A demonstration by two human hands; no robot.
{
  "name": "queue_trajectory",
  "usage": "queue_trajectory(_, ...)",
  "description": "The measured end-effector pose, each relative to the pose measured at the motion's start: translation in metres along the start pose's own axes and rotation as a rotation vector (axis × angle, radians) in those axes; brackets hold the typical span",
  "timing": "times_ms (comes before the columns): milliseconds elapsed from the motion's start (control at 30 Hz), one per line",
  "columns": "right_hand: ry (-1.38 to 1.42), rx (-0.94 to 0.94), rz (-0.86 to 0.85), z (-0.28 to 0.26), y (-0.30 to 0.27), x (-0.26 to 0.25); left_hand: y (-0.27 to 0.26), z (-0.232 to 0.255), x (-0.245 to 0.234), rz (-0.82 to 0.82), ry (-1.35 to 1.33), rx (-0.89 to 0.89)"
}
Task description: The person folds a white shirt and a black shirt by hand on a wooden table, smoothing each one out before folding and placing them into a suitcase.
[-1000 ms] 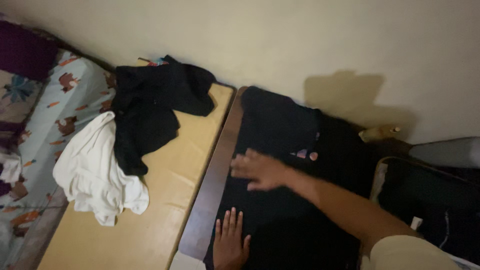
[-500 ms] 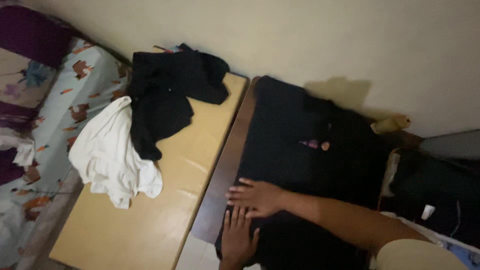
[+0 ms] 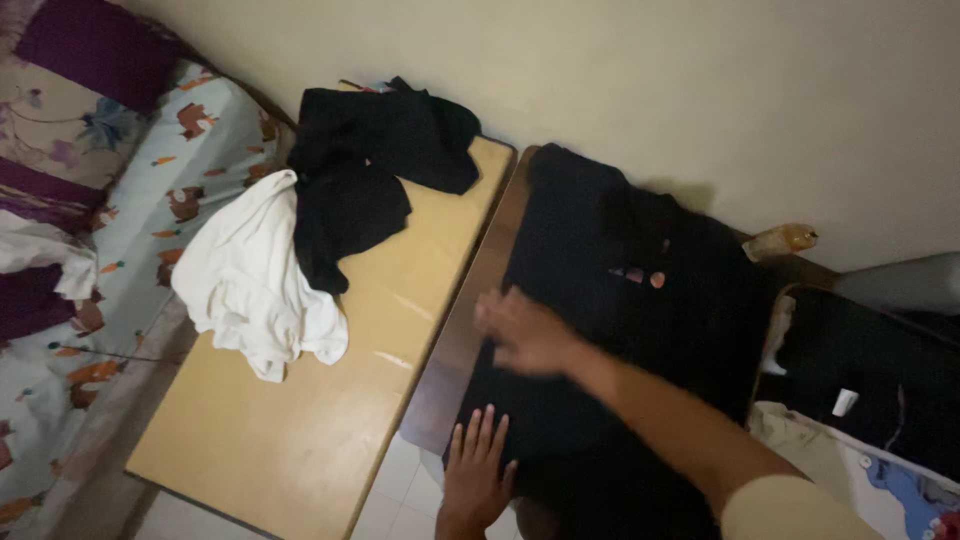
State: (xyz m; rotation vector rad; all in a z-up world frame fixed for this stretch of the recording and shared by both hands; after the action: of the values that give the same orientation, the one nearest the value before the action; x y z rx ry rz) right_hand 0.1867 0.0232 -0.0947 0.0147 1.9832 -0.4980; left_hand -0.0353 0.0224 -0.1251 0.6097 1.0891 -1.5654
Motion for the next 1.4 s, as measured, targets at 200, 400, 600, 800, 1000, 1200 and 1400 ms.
queue_trajectory(200, 0.158, -0.193, -0.028, -0.057, -0.036, 0.054, 0.009, -0.002, 0.014, 0.189, 0.184, 0.102)
queue_trajectory(400, 0.066, 0.083, 0.0, 0.01, -0.034, -0.002, -0.003, -0.02, 0.046, 0.081, 0.122, 0.126)
queue_trajectory(600, 0.081, -0.117, -0.1, -0.063, -0.041, 0.032, 0.005, -0.028, 0.068, 0.086, 0.113, 0.078)
queue_trajectory(800, 0.154, -0.22, -0.071, -0.073, -0.043, 0.054, 0.014, -0.035, 0.083, 0.017, 0.169, 0.102)
queue_trajectory(1000, 0.062, 0.003, -0.013, -0.015, -0.029, 0.007, -0.003, -0.025, 0.052, 0.509, 0.364, 0.283)
queue_trajectory(1200, 0.077, 0.087, 0.079, -0.038, -0.036, 0.012, -0.029, -0.016, 0.032, 0.759, 0.54, 0.257)
queue_trajectory(1400, 0.172, -0.096, 0.085, -0.092, -0.068, 0.073, -0.027, -0.034, 0.024, 0.107, 0.201, -0.074)
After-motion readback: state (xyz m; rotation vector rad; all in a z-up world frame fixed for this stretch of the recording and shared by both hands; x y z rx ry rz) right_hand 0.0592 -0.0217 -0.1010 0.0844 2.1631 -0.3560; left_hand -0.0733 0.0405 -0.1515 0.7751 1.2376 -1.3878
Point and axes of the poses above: each hand's wrist, its own y-axis towards the middle knuckle, its own x-axis out of the palm, z = x × y, the point moved 8 cm from there along y, towards the middle knuckle, and after that the axes turned 7 degrees about y, right-handed, at the moved point
